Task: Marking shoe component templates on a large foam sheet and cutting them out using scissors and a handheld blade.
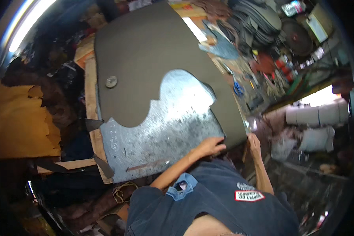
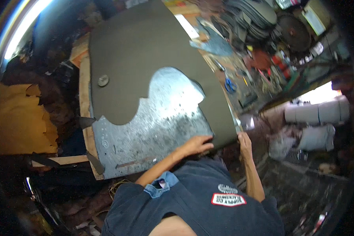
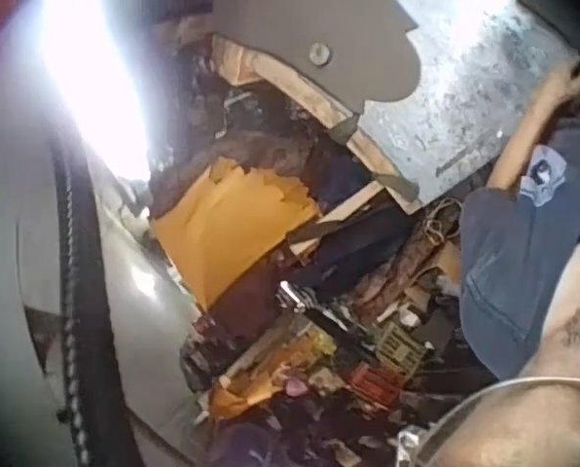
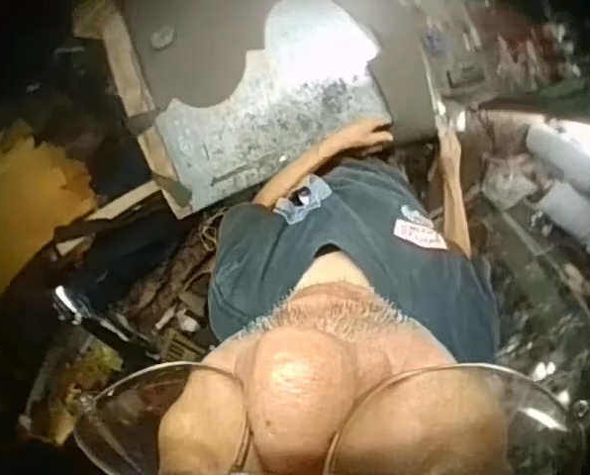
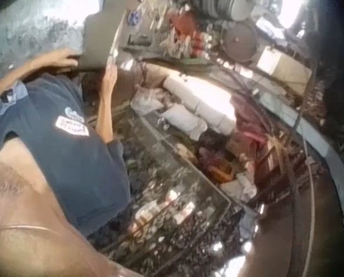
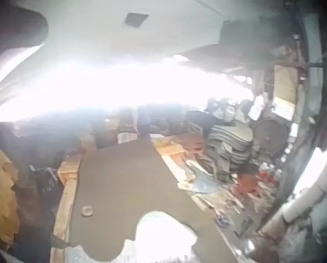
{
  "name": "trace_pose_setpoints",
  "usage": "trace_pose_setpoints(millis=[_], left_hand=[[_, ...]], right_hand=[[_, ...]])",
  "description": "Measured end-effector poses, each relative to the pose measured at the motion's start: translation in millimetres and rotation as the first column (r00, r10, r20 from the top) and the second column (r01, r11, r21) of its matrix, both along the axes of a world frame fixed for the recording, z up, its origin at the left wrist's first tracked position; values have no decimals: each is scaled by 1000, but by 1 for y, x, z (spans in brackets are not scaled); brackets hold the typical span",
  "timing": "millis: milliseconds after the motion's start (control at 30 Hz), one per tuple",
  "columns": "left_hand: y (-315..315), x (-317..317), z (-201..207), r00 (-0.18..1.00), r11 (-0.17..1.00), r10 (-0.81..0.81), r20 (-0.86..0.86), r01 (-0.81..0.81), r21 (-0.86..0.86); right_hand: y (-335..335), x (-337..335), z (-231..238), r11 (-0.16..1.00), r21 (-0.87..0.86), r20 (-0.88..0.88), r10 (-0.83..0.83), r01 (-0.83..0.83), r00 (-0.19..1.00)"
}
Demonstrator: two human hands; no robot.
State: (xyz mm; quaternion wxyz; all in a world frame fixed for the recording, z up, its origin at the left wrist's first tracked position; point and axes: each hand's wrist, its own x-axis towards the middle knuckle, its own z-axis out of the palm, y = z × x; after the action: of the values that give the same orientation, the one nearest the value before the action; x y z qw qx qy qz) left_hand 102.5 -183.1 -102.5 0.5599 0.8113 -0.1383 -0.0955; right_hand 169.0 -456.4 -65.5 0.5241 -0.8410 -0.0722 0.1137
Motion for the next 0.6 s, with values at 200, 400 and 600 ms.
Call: trace_pose_setpoints(millis=[200,400,600], left_hand=[[-10,5,10,996,999,0,88,-5,48],[-3,6,20,997,995,-44,60,39,94],[-5,-4,90,791,973,-103,604,-45,225]], right_hand=[[-33,-56,-78,997,35,-281,-52,64,958],[-54,-67,-76,988,88,-320,-94,129,943],[-28,-44,89,853,-393,-178,295,-342,939]])
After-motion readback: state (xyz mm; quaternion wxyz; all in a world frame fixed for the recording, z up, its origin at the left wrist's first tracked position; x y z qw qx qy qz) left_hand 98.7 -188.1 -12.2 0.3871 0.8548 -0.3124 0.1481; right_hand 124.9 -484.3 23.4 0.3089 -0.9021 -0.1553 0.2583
